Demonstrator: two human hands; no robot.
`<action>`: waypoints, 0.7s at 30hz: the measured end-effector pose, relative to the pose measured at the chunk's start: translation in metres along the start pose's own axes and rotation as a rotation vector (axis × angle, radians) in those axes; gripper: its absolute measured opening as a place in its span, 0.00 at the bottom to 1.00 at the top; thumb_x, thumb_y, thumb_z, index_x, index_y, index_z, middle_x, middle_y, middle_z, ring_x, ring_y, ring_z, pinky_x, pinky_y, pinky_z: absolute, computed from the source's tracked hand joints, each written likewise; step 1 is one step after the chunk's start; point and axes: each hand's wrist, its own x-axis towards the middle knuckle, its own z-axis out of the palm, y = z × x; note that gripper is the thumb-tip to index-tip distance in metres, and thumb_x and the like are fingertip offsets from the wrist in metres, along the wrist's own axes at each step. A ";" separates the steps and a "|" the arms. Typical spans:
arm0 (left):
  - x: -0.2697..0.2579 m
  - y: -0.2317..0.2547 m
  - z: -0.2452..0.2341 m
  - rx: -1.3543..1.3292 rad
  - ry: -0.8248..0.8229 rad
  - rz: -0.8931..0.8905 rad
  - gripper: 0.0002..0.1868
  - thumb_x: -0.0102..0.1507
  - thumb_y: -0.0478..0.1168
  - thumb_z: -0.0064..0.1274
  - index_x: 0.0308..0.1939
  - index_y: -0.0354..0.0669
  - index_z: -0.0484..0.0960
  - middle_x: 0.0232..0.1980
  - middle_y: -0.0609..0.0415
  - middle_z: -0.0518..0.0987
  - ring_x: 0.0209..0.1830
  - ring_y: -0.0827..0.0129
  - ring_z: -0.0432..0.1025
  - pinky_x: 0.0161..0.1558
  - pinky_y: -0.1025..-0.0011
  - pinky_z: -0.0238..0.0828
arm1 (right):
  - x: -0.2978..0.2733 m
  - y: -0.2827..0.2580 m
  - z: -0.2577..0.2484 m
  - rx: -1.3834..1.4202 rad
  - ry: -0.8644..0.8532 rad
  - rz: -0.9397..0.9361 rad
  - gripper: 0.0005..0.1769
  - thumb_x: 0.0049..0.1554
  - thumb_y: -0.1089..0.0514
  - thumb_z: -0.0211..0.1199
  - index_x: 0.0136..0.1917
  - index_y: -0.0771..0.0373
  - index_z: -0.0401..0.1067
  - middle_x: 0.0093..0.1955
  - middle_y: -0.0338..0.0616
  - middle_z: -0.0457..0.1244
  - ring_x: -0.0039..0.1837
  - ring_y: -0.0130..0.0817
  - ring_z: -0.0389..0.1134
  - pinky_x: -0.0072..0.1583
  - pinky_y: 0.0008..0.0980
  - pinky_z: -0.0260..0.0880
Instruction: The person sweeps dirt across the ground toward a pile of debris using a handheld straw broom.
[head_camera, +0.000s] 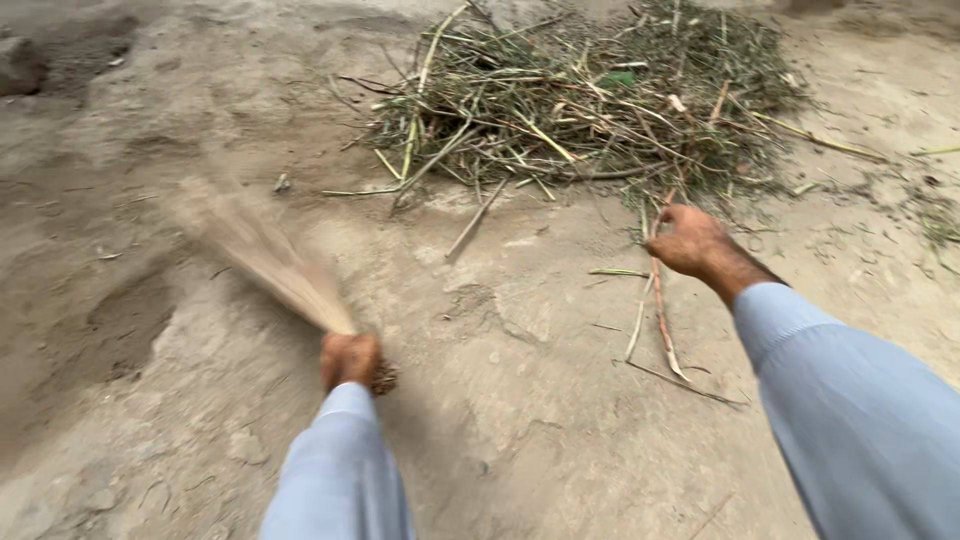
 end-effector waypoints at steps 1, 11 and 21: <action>-0.007 0.014 0.003 -0.082 -0.119 -0.022 0.26 0.60 0.47 0.50 0.60 0.40 0.77 0.58 0.37 0.83 0.57 0.48 0.79 0.61 0.54 0.74 | 0.004 0.006 0.001 -0.001 0.001 0.007 0.36 0.58 0.45 0.68 0.76 0.56 0.64 0.75 0.52 0.60 0.75 0.48 0.61 0.76 0.49 0.60; -0.052 0.089 0.011 0.307 -0.236 0.018 0.22 0.65 0.45 0.46 0.61 0.42 0.75 0.54 0.44 0.85 0.53 0.54 0.83 0.55 0.56 0.80 | 0.003 0.009 -0.008 -0.063 0.050 -0.042 0.41 0.55 0.45 0.68 0.78 0.53 0.62 0.75 0.54 0.61 0.77 0.50 0.60 0.79 0.48 0.56; -0.005 0.009 -0.094 0.214 0.068 -0.122 0.23 0.63 0.41 0.48 0.62 0.39 0.73 0.54 0.36 0.84 0.50 0.46 0.83 0.52 0.51 0.80 | -0.047 -0.081 -0.010 -0.264 0.555 -0.559 0.51 0.61 0.29 0.47 0.86 0.55 0.36 0.87 0.56 0.35 0.85 0.54 0.35 0.79 0.56 0.34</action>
